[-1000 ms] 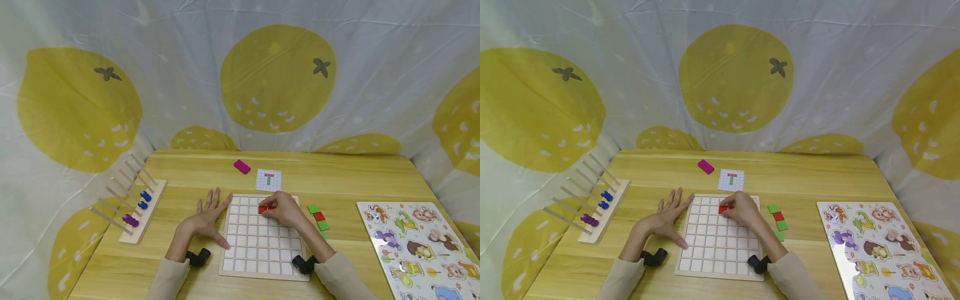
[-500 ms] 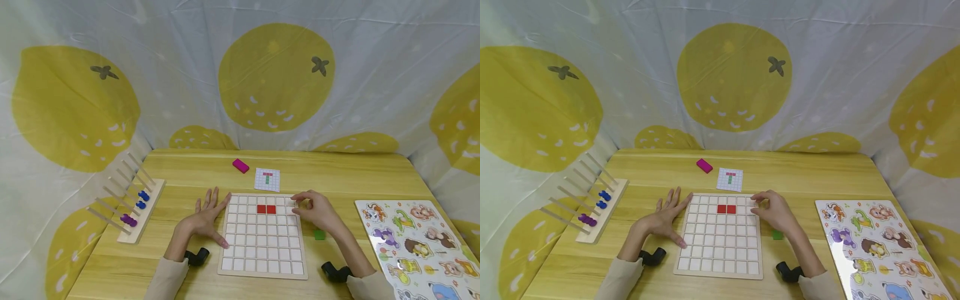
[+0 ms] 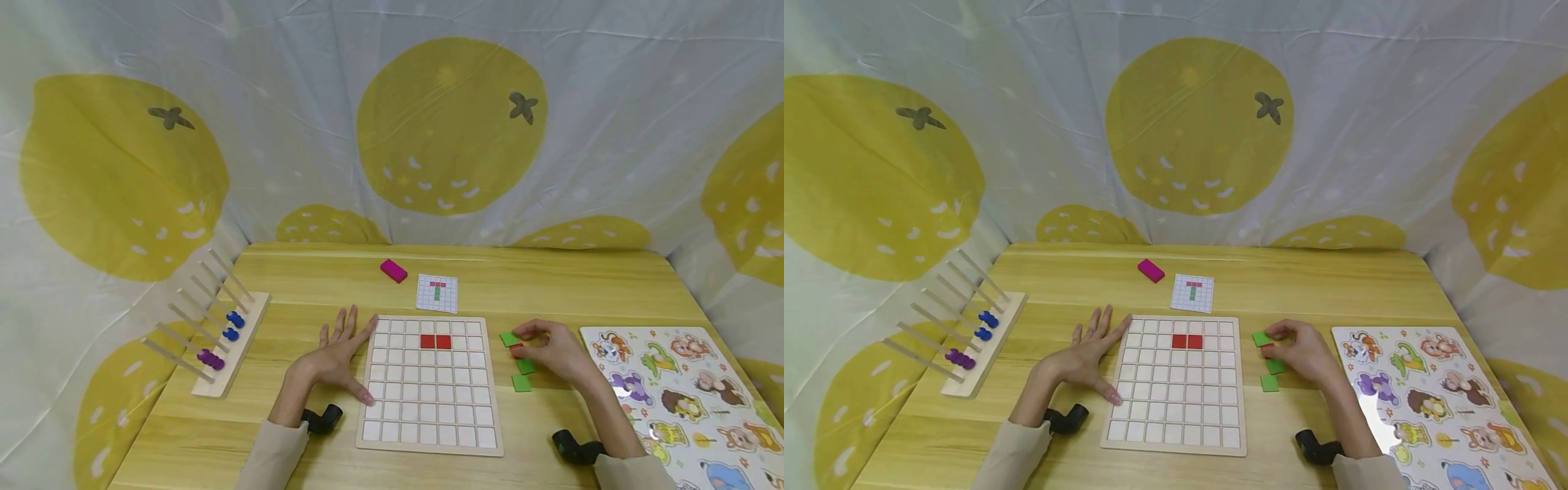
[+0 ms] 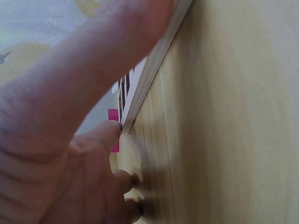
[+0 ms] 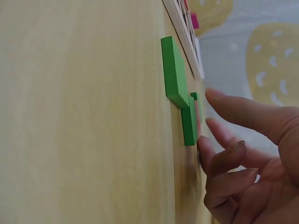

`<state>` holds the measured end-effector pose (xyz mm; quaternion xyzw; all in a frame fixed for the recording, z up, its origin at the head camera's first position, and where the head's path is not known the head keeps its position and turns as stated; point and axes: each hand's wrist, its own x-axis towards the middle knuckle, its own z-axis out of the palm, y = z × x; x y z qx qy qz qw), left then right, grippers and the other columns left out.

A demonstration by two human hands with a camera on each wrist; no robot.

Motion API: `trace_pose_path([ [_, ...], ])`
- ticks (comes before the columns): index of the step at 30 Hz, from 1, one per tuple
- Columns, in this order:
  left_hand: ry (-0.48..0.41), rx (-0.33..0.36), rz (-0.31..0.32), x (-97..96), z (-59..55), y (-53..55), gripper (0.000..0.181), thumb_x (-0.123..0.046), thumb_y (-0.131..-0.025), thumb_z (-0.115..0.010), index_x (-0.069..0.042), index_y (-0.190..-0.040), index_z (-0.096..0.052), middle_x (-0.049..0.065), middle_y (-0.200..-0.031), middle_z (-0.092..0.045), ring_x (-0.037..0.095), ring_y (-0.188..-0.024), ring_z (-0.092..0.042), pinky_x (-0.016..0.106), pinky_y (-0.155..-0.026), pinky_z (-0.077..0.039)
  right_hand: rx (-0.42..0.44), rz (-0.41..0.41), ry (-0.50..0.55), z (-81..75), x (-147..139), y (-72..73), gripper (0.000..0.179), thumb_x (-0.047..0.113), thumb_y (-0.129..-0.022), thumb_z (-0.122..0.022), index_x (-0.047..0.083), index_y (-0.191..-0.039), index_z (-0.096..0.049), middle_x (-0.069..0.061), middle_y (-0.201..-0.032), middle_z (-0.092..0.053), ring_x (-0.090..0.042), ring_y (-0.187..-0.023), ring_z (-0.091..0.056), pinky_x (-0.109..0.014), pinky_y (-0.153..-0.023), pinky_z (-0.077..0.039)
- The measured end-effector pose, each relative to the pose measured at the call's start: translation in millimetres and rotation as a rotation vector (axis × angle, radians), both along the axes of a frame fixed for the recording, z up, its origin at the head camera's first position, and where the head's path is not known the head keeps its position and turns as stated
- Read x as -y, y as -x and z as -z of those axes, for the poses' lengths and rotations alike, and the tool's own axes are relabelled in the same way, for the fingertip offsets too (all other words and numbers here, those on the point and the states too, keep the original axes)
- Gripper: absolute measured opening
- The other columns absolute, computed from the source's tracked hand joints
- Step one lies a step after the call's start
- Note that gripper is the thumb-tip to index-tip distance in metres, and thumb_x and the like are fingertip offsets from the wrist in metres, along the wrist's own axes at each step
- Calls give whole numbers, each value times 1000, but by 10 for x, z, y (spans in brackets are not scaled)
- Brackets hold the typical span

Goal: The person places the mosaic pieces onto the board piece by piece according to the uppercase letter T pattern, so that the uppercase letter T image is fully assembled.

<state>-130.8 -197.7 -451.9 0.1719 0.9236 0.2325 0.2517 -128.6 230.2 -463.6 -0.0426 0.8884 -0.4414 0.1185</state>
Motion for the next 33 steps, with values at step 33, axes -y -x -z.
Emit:
trace_pose_path([
  [33,18,11,-1,-6,-18,10,147,-48,-62,-98,-21,-168,0,23,-168,27,43,-156,28,70,-124,15,99,143,-89,-7,37,-55,38,26,-84,-87,-3,-105,-71,-8,-91,-70,-15,-73,-61,-26,-56,-52],
])
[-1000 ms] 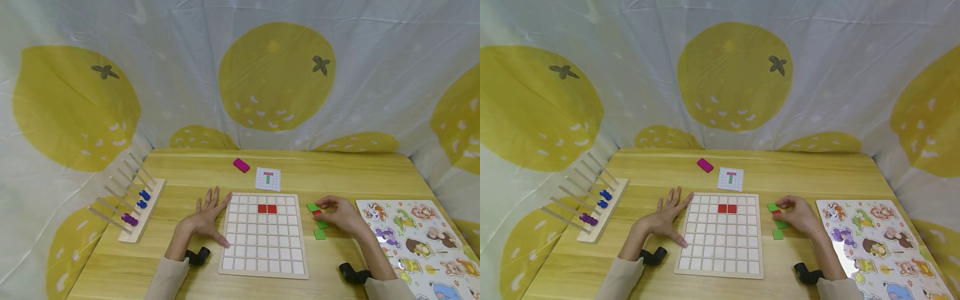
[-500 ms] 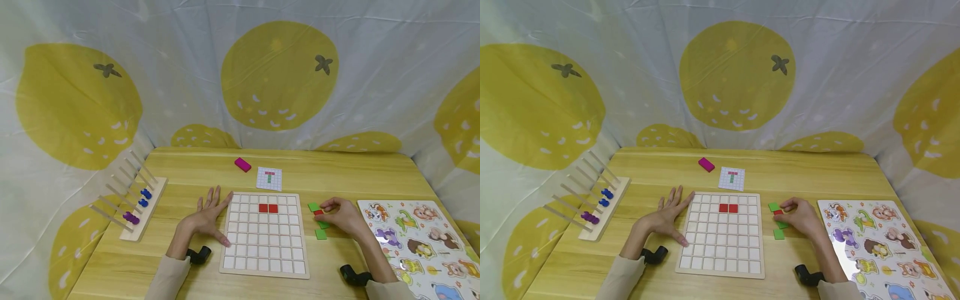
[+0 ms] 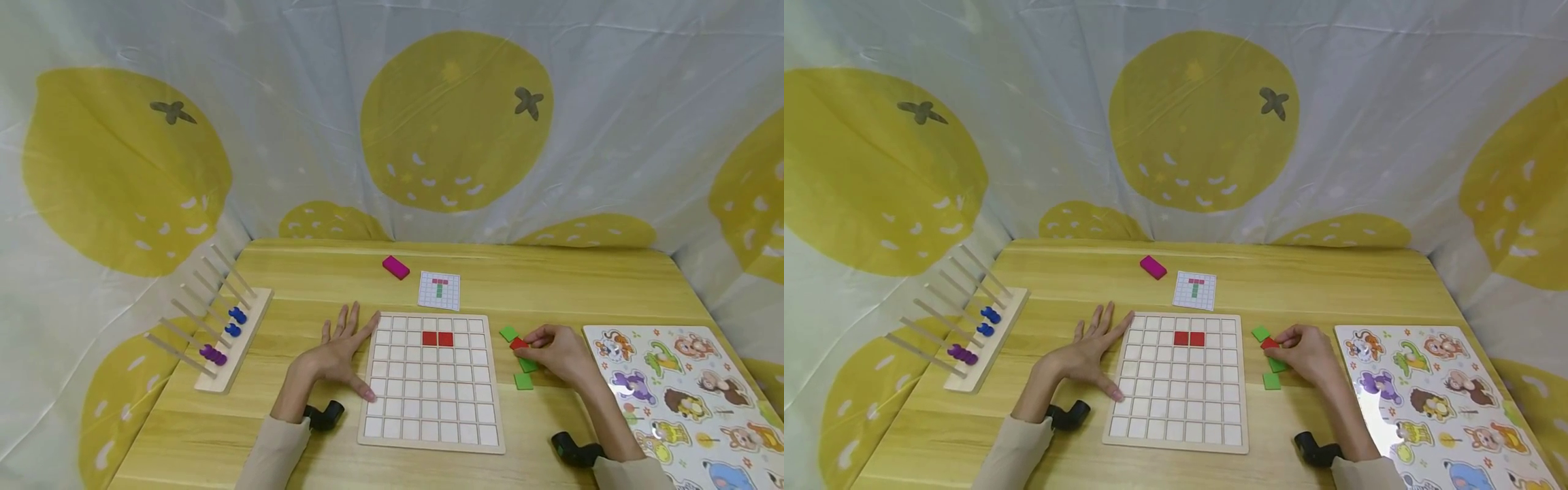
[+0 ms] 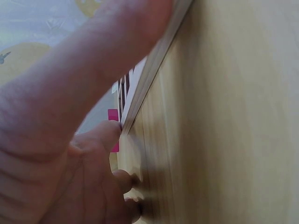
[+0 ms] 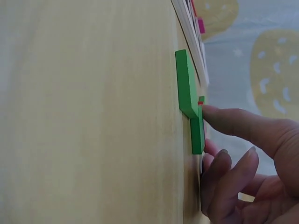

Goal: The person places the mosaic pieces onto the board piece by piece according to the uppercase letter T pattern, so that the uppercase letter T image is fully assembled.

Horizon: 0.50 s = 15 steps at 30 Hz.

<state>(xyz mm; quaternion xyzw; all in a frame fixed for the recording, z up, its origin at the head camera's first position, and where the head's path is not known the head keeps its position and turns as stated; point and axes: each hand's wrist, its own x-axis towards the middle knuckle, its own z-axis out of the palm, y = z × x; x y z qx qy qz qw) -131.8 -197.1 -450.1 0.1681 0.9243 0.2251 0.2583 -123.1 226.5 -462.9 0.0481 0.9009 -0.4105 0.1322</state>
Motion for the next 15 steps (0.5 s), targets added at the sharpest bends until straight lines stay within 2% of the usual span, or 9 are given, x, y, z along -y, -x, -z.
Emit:
trace_pose_path([
  [4,2,-6,6,5,-6,6,147,-48,-61,-98,-21,-168,0,24,-168,27,44,-156,27,71,-123,14,21,-2,32,-6,-10,3,36,23,-86,-85,-3,-106,-70,-8,-92,-70,-15,-70,-62,-29,-53,-56],
  [10,-5,-9,5,7,-4,4,147,-48,-61,-98,-21,-168,-1,24,-168,27,44,-156,28,71,-123,15,0,-57,30,-9,-46,1,35,24,-89,-82,-3,-108,-70,-9,-94,-71,-16,-70,-63,-31,-53,-58],
  [15,1,-8,4,4,-1,2,148,-48,-61,-98,-20,-168,-1,24,-168,27,44,-156,27,71,-123,14,-36,-68,-11,-49,-79,-2,36,28,-91,-81,-3,-107,-72,-10,-96,-74,-16,-75,-64,-28,-56,-54],
])
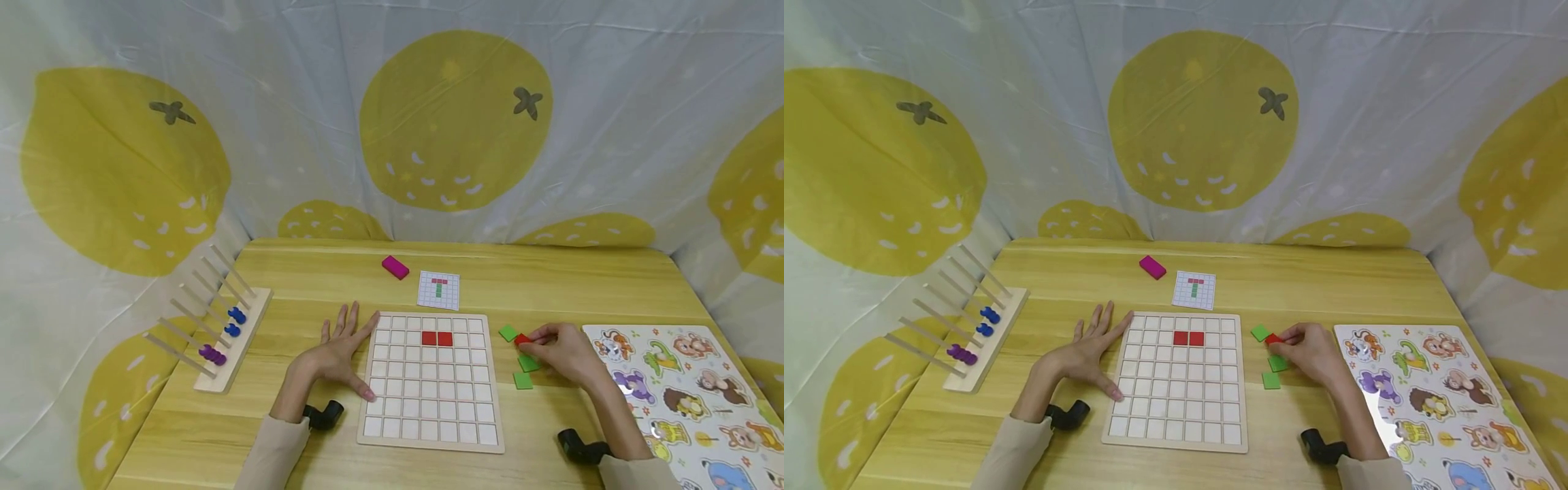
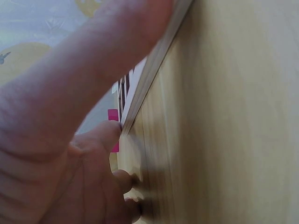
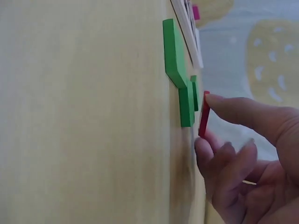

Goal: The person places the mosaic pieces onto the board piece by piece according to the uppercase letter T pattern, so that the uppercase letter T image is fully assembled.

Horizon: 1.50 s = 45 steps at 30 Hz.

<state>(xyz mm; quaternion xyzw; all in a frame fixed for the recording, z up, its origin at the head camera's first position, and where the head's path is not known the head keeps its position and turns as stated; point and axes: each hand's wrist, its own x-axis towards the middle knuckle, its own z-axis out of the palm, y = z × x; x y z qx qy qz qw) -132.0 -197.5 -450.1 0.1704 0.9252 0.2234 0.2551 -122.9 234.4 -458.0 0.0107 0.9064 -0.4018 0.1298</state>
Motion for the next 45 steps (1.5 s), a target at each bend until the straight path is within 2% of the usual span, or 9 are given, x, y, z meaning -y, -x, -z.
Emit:
trace_pose_path([
  [5,2,1,0,2,2,0,148,-48,-61,-98,-20,-168,0,24,-168,26,45,-156,27,71,-123,14,-53,-3,-16,-64,26,20,34,31,-90,-81,1,-105,-75,-9,-95,-76,-14,-77,-60,-25,-58,-47],
  [11,-5,-4,4,4,18,-6,148,-48,-60,-98,-20,-168,-1,25,-168,25,45,-156,27,72,-122,15,-82,-91,111,-113,328,61,24,27,-92,-80,8,-106,-78,-6,-76,-65,-9,-56,-41,-23,-47,-34],
  [15,-7,-8,7,-1,23,0,148,-48,-60,-98,-20,-168,-1,26,-168,25,45,-155,28,73,-122,15,-75,-187,182,-122,636,106,22,24,-94,-78,9,-110,-77,-4,-79,-64,-8,-58,-41,-21,-49,-33],
  [18,-3,-10,9,-4,22,12,148,-49,-60,-98,-21,-168,-1,24,-168,26,44,-155,28,72,-122,15,-86,-264,215,-102,876,147,23,19,-94,-77,6,-113,-76,-7,-95,-71,-8,-61,-44,-20,-51,-35],
  [22,0,-20,10,-24,23,21,147,-50,-60,-98,-23,-168,-2,23,-169,25,43,-156,28,71,-123,15,-104,-308,221,-61,1138,195,21,14,-93,-77,4,-111,-75,-11,-102,-72,-8,-58,-44,-19,-52,-36],
  [28,7,-11,5,-23,34,2,147,-50,-59,-98,-24,-168,-3,23,-169,26,43,-156,28,71,-123,15,-178,-276,154,-19,1447,257,14,10,-89,-81,3,-101,-77,-8,-96,-76,-11,-59,-47,-21,-56,-41],
  [33,6,-18,-6,-11,38,-5,146,-50,-59,-98,-24,-168,-4,23,-169,25,43,-156,27,71,-123,14,-219,-271,94,-5,1636,285,13,8,-87,-82,3,-98,-78,-7,-94,-76,-12,-76,-56,-23,-67,-47],
  [36,4,-17,-7,-6,39,-3,146,-50,-59,-98,-24,-168,-4,23,-169,25,43,-156,27,71,-123,13,-219,-267,81,-6,1699,284,13,7,-86,-83,3,-97,-78,-6,-94,-75,-13,-82,-59,-25,-72,-49],
  [45,2,-11,-7,-2,47,0,147,-51,-59,-98,-25,-168,-3,23,-169,26,42,-156,28,71,-123,14,-216,-249,54,-25,1781,275,11,7,-85,-84,4,-94,-79,-4,-90,-74,-13,-82,-63,-29,-74,-54],
])
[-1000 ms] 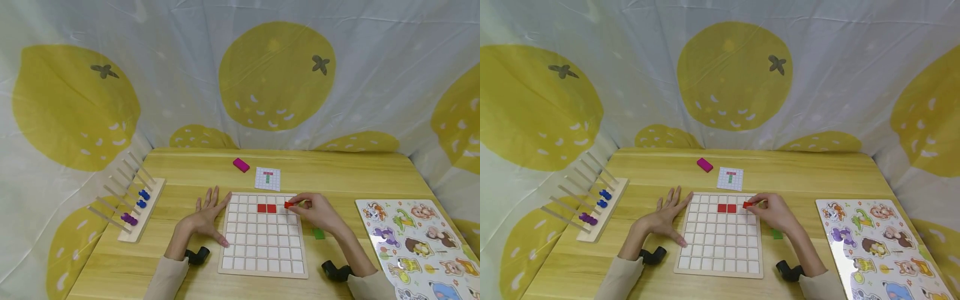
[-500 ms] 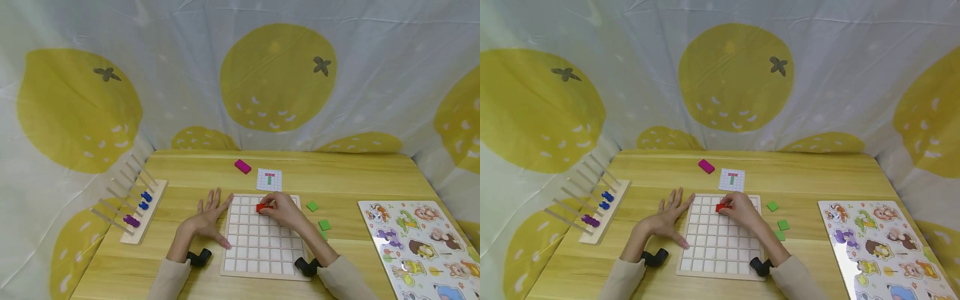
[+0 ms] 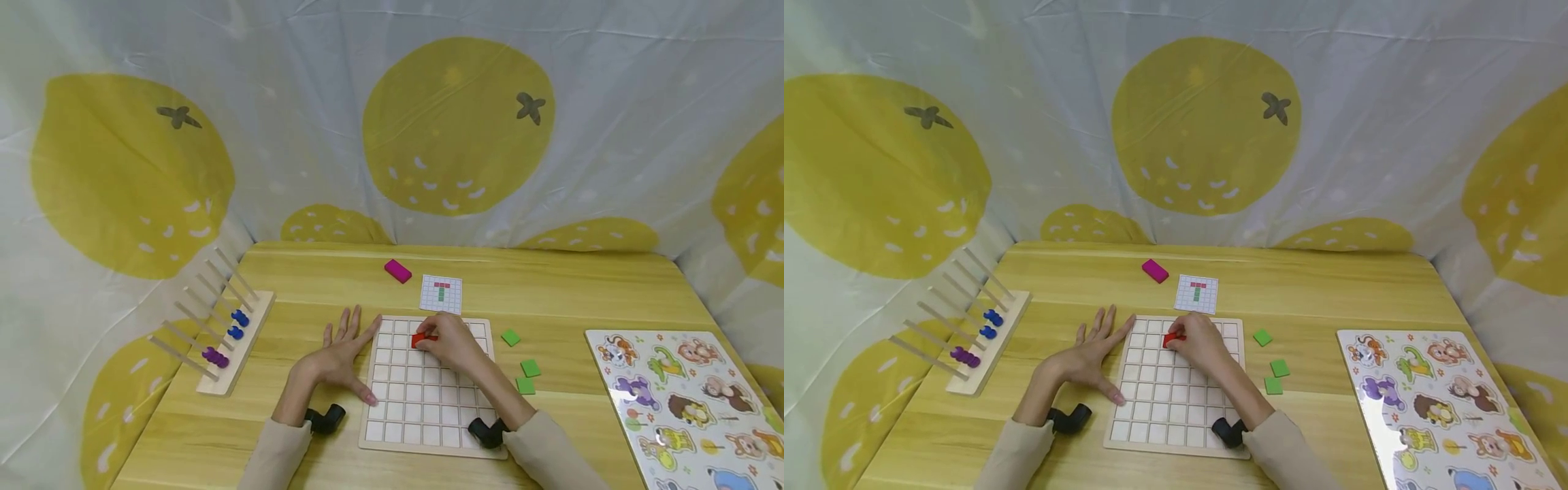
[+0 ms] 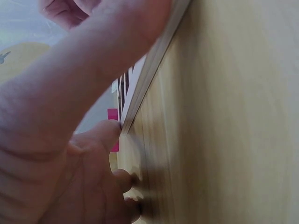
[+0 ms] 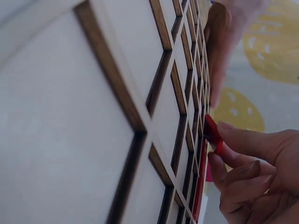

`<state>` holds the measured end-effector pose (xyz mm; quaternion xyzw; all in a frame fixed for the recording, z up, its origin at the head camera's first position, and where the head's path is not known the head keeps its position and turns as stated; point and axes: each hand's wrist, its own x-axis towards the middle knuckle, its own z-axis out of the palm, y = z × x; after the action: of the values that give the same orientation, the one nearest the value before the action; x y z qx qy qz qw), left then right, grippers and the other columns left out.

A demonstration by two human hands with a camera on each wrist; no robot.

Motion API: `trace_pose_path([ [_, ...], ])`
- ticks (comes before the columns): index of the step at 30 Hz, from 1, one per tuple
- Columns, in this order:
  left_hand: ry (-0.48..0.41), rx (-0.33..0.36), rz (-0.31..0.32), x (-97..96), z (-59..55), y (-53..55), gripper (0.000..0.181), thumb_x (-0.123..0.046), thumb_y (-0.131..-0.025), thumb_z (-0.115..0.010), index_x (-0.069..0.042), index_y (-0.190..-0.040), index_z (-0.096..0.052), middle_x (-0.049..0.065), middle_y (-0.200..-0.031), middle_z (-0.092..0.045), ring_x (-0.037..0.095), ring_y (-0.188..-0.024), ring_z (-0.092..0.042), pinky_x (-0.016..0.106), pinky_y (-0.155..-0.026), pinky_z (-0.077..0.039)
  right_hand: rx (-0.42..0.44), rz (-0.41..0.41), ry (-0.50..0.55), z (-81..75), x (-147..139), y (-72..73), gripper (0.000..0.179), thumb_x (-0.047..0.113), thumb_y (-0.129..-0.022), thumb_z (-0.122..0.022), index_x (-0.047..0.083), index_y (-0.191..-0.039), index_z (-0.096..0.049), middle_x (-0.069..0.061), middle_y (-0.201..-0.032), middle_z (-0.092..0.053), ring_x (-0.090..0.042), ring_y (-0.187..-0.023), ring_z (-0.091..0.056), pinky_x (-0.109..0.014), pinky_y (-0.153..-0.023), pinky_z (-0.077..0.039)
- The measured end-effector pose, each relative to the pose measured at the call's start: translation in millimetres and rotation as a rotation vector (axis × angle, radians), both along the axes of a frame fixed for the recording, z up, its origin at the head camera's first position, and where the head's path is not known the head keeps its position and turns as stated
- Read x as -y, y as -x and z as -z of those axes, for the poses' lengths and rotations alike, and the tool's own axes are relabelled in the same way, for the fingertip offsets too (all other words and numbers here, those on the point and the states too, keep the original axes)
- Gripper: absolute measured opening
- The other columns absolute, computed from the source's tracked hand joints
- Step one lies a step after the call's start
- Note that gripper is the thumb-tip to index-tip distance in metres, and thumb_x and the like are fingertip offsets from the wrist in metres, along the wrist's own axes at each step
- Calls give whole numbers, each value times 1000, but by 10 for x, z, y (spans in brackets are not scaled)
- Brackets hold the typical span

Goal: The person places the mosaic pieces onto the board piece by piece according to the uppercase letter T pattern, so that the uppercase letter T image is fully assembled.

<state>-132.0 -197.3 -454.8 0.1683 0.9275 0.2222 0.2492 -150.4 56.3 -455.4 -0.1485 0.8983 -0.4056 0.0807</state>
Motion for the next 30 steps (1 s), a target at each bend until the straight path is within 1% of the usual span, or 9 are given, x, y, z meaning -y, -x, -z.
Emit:
trace_pose_path([
  [6,-1,2,1,-2,1,3,147,-51,-59,-98,-25,-168,-3,23,-169,26,42,-156,29,71,-123,15,33,-4,17,12,31,18,10,6,-84,-84,4,-93,-79,-4,-89,-76,-13,-82,-65,-29,-74,-56],
  [13,0,5,-2,-3,1,-1,147,-50,-60,-98,-25,-168,-3,22,-169,26,42,-156,29,70,-123,15,64,14,25,36,22,35,11,7,-83,-86,5,-92,-80,-5,-90,-76,-13,-80,-62,-28,-72,-53],
  [16,0,6,-3,-4,1,-1,147,-50,-60,-98,-25,-168,-2,22,-169,26,42,-156,29,70,-124,15,62,25,29,50,14,44,12,8,-81,-87,7,-91,-81,-4,-90,-76,-12,-79,-61,-27,-71,-52],
  [18,0,4,-2,-4,0,-1,147,-50,-60,-98,-24,-168,-2,22,-169,26,42,-156,29,70,-123,15,39,31,22,62,9,46,13,8,-80,-88,7,-90,-81,-3,-89,-76,-12,-78,-61,-28,-70,-52],
  [22,-2,1,3,-4,-5,3,146,-50,-60,-98,-24,-168,-3,22,-169,26,42,-156,28,70,-123,15,7,66,3,85,13,39,15,9,-77,-90,10,-90,-82,-2,-90,-74,-13,-81,-62,-28,-70,-51],
  [25,1,-3,3,-3,-2,4,146,-50,-60,-98,-24,-168,-3,23,-169,26,42,-156,28,71,-123,15,2,84,-1,93,20,29,17,9,-76,-91,11,-90,-84,-2,-90,-72,-15,-83,-61,-28,-69,-49],
  [30,7,-6,0,-6,4,6,147,-51,-59,-98,-25,-168,-3,23,-169,25,42,-156,28,70,-124,15,14,61,18,76,-2,31,19,11,-77,-91,12,-94,-84,-3,-87,-70,-16,-82,-59,-29,-69,-48],
])
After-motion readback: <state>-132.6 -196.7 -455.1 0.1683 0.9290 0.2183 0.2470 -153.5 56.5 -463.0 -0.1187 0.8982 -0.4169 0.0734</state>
